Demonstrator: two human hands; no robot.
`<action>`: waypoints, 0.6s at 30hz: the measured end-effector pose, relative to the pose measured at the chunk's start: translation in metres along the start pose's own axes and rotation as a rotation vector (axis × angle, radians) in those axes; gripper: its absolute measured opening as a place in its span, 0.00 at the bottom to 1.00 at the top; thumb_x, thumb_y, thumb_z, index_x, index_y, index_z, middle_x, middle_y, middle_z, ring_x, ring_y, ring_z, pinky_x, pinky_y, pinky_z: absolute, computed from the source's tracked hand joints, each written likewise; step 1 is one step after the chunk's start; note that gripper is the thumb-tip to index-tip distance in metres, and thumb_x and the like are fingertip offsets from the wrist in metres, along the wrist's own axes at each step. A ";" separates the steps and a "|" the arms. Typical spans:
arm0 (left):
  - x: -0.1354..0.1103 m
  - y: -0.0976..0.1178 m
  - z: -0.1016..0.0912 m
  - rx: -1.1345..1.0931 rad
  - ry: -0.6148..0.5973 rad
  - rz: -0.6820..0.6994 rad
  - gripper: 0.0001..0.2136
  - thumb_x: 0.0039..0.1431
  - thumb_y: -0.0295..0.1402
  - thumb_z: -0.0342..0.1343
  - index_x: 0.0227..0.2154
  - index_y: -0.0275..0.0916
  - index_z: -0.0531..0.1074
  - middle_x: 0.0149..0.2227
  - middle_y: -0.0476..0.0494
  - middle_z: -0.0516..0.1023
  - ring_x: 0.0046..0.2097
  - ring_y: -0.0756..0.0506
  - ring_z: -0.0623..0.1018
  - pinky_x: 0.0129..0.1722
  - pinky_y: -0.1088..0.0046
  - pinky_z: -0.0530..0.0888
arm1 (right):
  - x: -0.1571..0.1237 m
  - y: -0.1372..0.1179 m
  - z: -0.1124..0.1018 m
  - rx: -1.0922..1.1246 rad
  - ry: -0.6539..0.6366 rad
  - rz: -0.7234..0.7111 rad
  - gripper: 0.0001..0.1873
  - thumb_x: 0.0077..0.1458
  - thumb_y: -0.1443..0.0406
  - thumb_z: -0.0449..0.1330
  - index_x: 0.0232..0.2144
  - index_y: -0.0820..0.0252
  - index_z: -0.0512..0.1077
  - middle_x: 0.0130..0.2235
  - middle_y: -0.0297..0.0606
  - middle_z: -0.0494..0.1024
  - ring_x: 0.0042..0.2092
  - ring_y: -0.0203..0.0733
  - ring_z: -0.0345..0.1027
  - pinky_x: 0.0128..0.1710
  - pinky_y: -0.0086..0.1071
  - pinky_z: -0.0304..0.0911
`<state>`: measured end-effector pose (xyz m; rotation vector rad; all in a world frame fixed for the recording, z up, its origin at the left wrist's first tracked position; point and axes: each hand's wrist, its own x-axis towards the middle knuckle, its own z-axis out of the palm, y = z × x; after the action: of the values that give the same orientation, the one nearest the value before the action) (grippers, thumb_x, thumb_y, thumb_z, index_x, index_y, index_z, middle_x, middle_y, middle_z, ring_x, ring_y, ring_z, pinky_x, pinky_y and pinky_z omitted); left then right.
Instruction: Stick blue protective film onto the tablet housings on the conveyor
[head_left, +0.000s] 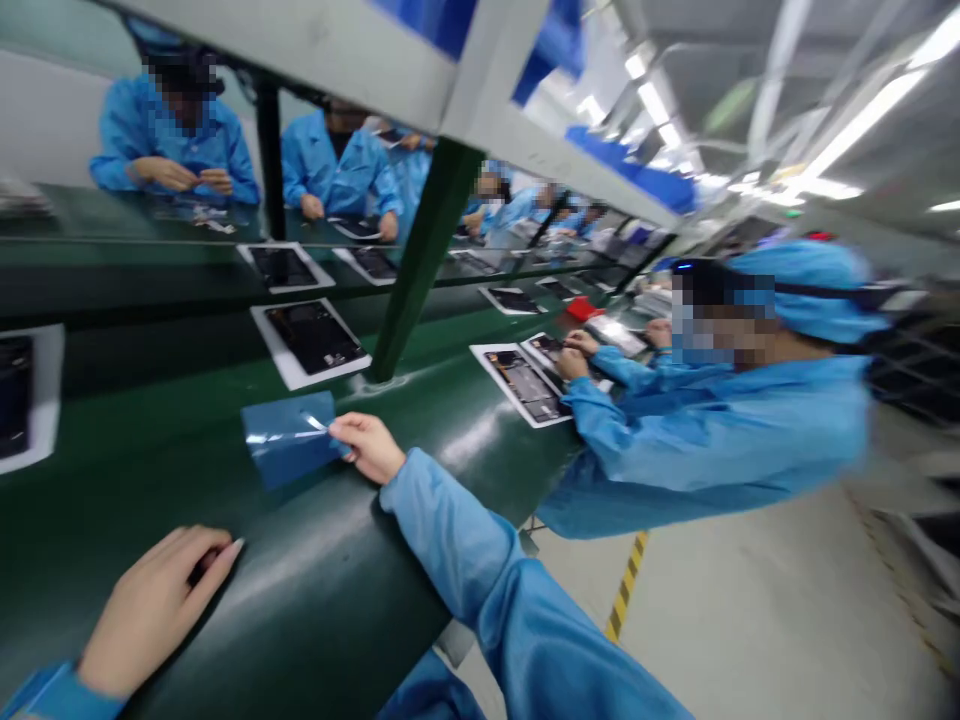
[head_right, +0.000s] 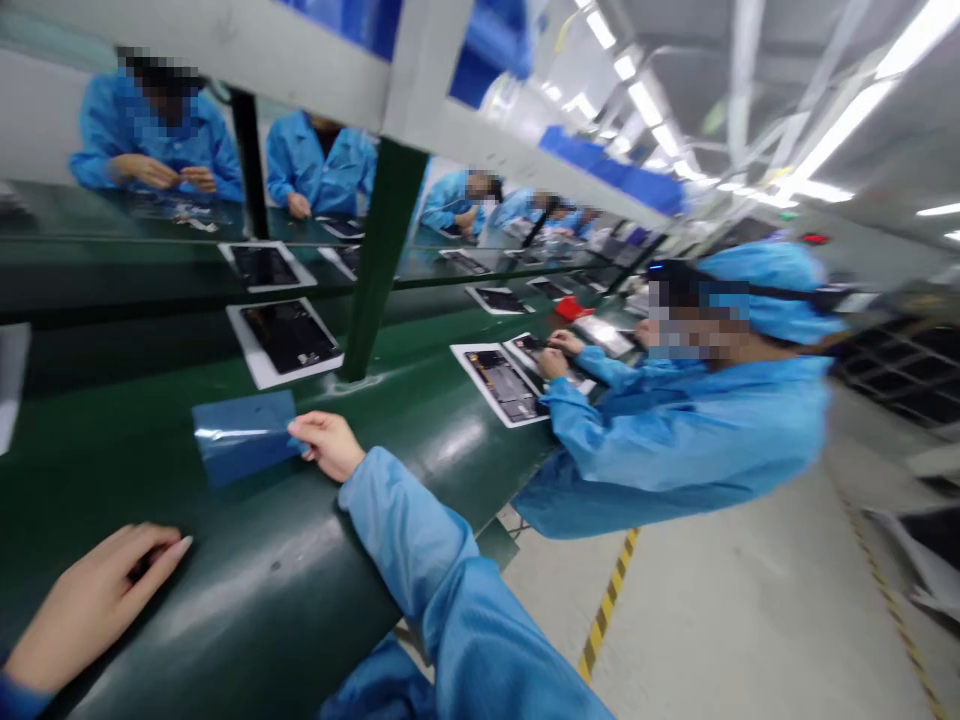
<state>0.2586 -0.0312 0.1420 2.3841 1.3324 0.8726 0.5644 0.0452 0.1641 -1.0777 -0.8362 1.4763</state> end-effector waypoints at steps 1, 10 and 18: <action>0.001 0.007 -0.003 0.012 -0.051 -0.037 0.09 0.66 0.46 0.54 0.35 0.53 0.76 0.30 0.54 0.79 0.32 0.43 0.81 0.32 0.65 0.77 | -0.002 0.001 -0.001 0.011 0.009 0.000 0.26 0.28 0.51 0.80 0.24 0.59 0.76 0.19 0.26 0.70 0.20 0.26 0.55 0.16 0.23 0.47; 0.010 0.036 -0.014 0.058 -0.254 -0.161 0.15 0.71 0.43 0.50 0.32 0.41 0.73 0.30 0.46 0.77 0.36 0.45 0.74 0.40 0.67 0.70 | -0.007 0.006 -0.009 0.212 -0.004 0.033 0.17 0.38 0.63 0.79 0.26 0.61 0.75 0.20 0.26 0.69 0.21 0.24 0.55 0.17 0.21 0.49; 0.029 0.049 -0.029 0.092 -0.396 -0.335 0.13 0.66 0.43 0.53 0.32 0.42 0.75 0.27 0.49 0.77 0.32 0.46 0.75 0.34 0.70 0.67 | -0.003 -0.003 -0.015 0.464 -0.007 0.073 0.17 0.46 0.67 0.75 0.25 0.58 0.68 0.25 0.24 0.65 0.21 0.23 0.52 0.17 0.18 0.54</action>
<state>0.2848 -0.0351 0.2003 2.1529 1.5588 0.2372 0.5797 0.0416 0.1622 -0.7594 -0.4274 1.6322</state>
